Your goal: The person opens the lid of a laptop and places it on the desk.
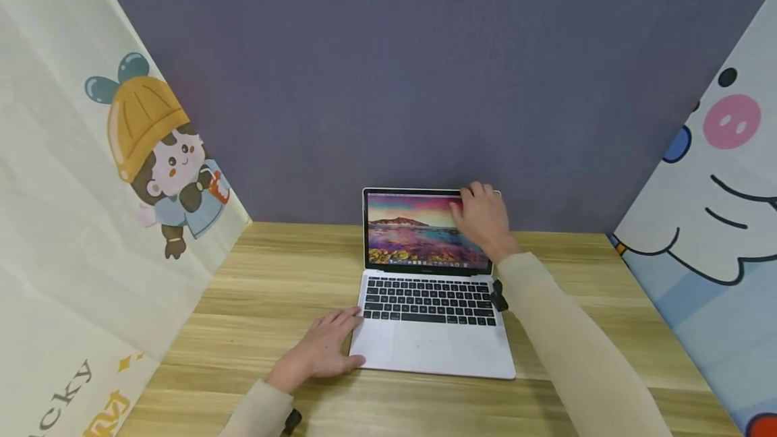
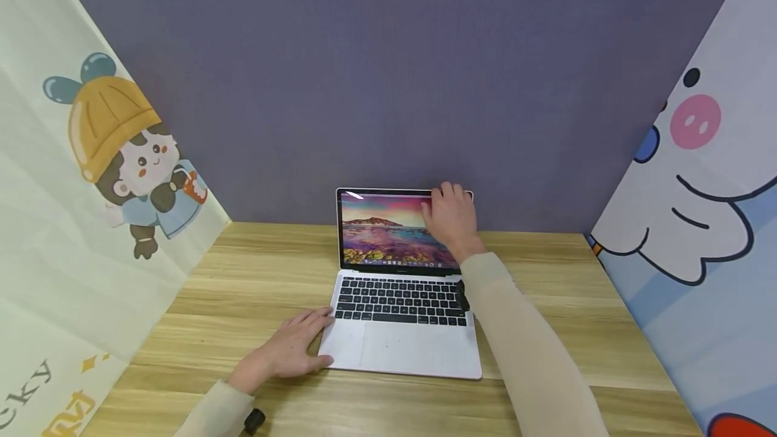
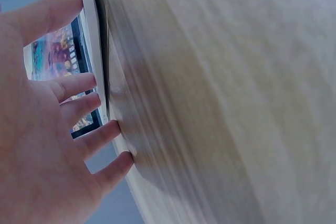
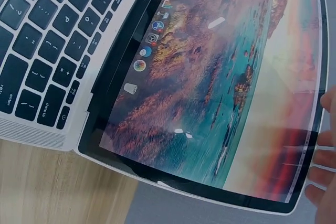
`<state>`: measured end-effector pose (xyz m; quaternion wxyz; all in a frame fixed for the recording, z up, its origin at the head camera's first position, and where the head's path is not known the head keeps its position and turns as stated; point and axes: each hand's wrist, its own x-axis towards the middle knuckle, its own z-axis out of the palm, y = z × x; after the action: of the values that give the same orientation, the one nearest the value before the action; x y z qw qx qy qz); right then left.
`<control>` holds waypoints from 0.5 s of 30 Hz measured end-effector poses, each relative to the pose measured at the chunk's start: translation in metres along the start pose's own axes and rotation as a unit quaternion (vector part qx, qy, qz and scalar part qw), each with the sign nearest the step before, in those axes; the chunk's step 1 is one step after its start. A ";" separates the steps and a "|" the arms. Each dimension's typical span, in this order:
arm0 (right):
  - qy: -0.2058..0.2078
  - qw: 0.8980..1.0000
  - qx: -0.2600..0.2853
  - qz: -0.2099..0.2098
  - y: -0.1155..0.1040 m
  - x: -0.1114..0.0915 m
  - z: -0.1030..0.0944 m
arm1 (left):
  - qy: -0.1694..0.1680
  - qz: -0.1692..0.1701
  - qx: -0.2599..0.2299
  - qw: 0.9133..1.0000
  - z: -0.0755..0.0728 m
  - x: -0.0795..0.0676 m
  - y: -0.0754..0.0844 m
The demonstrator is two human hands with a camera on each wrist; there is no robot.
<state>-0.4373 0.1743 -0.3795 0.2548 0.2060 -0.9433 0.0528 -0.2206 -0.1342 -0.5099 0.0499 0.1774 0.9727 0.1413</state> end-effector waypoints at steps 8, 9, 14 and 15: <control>-0.077 0.997 0.019 -0.003 0.008 -0.004 -0.003 | 0.001 0.001 0.000 1.000 0.001 0.002 0.000; -0.087 0.996 0.025 -0.005 0.009 -0.005 -0.004 | 0.000 0.001 0.001 1.000 0.001 0.002 0.000; -0.127 0.990 0.058 -0.015 0.015 -0.012 -0.006 | -0.006 -0.006 0.003 1.000 -0.002 0.001 0.001; -0.128 0.989 0.066 -0.018 0.015 -0.014 -0.007 | -0.008 -0.009 0.003 1.000 -0.003 0.000 0.002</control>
<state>-0.4299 0.1943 -0.3804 0.1184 0.2443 -0.9588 0.0833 -0.2210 -0.1334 -0.5065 0.0580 0.1699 0.9742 0.1367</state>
